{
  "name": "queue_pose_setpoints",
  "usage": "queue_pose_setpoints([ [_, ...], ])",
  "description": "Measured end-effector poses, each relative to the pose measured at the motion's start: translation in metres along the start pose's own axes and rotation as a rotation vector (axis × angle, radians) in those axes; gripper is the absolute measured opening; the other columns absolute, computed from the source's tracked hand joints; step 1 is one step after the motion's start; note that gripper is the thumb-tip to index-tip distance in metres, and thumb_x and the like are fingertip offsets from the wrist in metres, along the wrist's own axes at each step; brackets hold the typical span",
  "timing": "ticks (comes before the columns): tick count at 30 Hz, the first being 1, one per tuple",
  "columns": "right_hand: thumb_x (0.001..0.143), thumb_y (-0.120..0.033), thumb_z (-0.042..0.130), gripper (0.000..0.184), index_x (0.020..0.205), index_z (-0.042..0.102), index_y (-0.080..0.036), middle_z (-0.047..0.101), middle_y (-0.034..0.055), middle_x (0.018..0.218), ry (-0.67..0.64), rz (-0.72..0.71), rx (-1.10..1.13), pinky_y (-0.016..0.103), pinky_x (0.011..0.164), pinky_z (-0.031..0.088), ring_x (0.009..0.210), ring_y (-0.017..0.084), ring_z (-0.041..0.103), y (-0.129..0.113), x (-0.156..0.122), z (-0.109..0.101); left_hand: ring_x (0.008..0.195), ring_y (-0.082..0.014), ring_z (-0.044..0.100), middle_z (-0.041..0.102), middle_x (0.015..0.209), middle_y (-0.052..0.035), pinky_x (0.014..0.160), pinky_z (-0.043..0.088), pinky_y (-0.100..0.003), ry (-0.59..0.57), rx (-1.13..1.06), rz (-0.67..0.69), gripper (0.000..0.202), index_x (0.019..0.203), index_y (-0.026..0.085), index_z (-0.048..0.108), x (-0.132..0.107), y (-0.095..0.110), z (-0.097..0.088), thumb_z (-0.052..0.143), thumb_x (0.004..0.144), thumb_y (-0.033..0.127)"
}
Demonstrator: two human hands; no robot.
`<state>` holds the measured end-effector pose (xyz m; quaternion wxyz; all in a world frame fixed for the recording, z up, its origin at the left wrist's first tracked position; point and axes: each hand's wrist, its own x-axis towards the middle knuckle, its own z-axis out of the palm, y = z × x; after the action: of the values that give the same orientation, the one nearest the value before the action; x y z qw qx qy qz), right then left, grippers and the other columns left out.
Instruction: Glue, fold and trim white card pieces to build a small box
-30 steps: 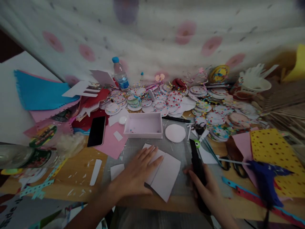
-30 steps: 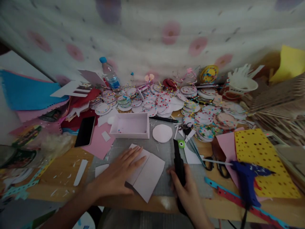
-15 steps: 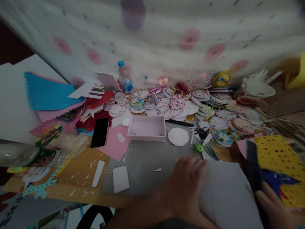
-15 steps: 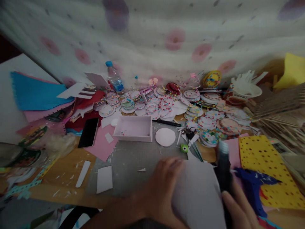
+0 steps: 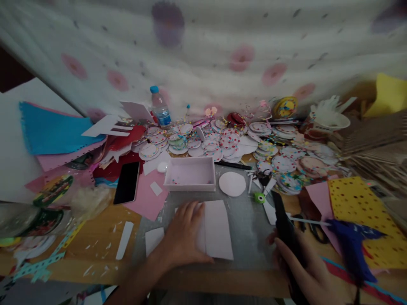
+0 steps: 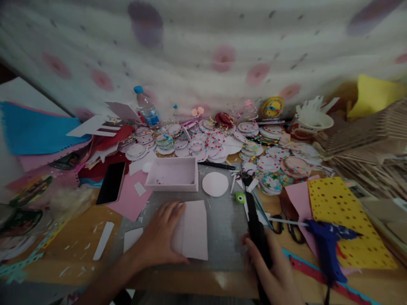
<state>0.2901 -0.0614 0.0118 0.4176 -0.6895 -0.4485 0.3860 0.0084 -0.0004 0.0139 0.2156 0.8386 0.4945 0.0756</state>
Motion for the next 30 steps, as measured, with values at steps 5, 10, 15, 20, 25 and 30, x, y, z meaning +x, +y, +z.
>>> queue_pose_setpoints([
  [5, 0.079, -0.05, 0.062, 0.035, 0.099, 0.058, -0.022, 0.065, 0.0022, 0.078, -0.08, 0.033, 0.03, 0.025, 0.055, 0.051, 0.065, 0.018, 0.062, 0.0, 0.002, 0.013, 0.132, -0.0425, 0.033, 0.031, 0.147, -0.0235, 0.104, 0.031, -0.061, 0.118, 0.009, 0.122, 0.13, 0.149, 0.016, 0.007, -0.01, -0.002, -0.005, 0.067, 0.052, 0.077],
  [10, 0.074, -0.053, 0.066, 0.04, 0.1, 0.058, -0.024, 0.064, 0.0001, 0.079, -0.154, 0.148, 0.184, 0.021, 0.036, 0.037, 0.043, 0.009, 0.047, -0.031, -0.002, 0.04, 0.139, -0.0349, 0.026, 0.031, 0.15, -0.0206, 0.112, 0.025, -0.051, 0.012, 0.085, 0.511, 0.107, 0.148, 0.014, 0.014, -0.005, 0.014, -0.026, 0.058, 0.07, 0.072],
  [15, 0.07, -0.05, 0.073, 0.043, 0.099, 0.055, -0.024, 0.052, -0.0066, 0.062, -0.137, 0.238, 0.393, 0.02, 0.033, 0.032, 0.038, 0.007, 0.04, -0.038, 0.002, 0.052, 0.141, -0.0321, 0.023, 0.03, 0.152, -0.0151, 0.114, 0.023, -0.049, 0.127, 0.118, 0.388, 0.094, 0.149, 0.019, 0.013, -0.022, 0.008, -0.044, 0.062, 0.078, 0.057],
  [20, 0.072, -0.048, 0.074, 0.043, 0.098, 0.049, -0.025, 0.045, -0.0101, 0.053, -0.054, 0.259, 0.518, 0.019, 0.034, 0.031, 0.035, 0.007, 0.04, -0.028, -0.001, 0.061, 0.14, -0.0344, 0.024, 0.019, 0.155, -0.0164, 0.108, 0.034, -0.054, 0.388, -0.471, -0.098, 0.089, 0.149, 0.024, 0.007, -0.037, 0.002, -0.023, 0.059, 0.082, 0.052],
  [25, 0.072, -0.052, 0.072, 0.044, 0.098, 0.05, -0.023, 0.047, -0.0089, 0.058, -0.089, 0.299, 0.506, 0.019, 0.036, 0.031, 0.037, 0.006, 0.038, -0.034, -0.015, 0.08, 0.096, -0.0307, 0.068, 0.07, 0.112, -0.0126, 0.076, 0.06, -0.041, 0.371, -1.004, -0.478, 0.069, 0.125, 0.021, 0.052, -0.036, 0.003, -0.007, 0.064, 0.072, 0.063],
  [30, 0.081, -0.052, 0.061, 0.037, 0.102, 0.054, -0.022, 0.05, -0.0055, 0.065, -0.171, 0.182, 0.356, 0.02, 0.04, 0.034, 0.043, 0.008, 0.041, -0.034, -0.011, 0.072, 0.077, -0.0273, 0.072, 0.076, 0.083, -0.008, 0.065, 0.061, -0.035, 0.422, -0.82, -0.593, 0.037, 0.087, 0.016, 0.07, -0.037, 0.007, -0.033, 0.075, 0.065, 0.046],
])
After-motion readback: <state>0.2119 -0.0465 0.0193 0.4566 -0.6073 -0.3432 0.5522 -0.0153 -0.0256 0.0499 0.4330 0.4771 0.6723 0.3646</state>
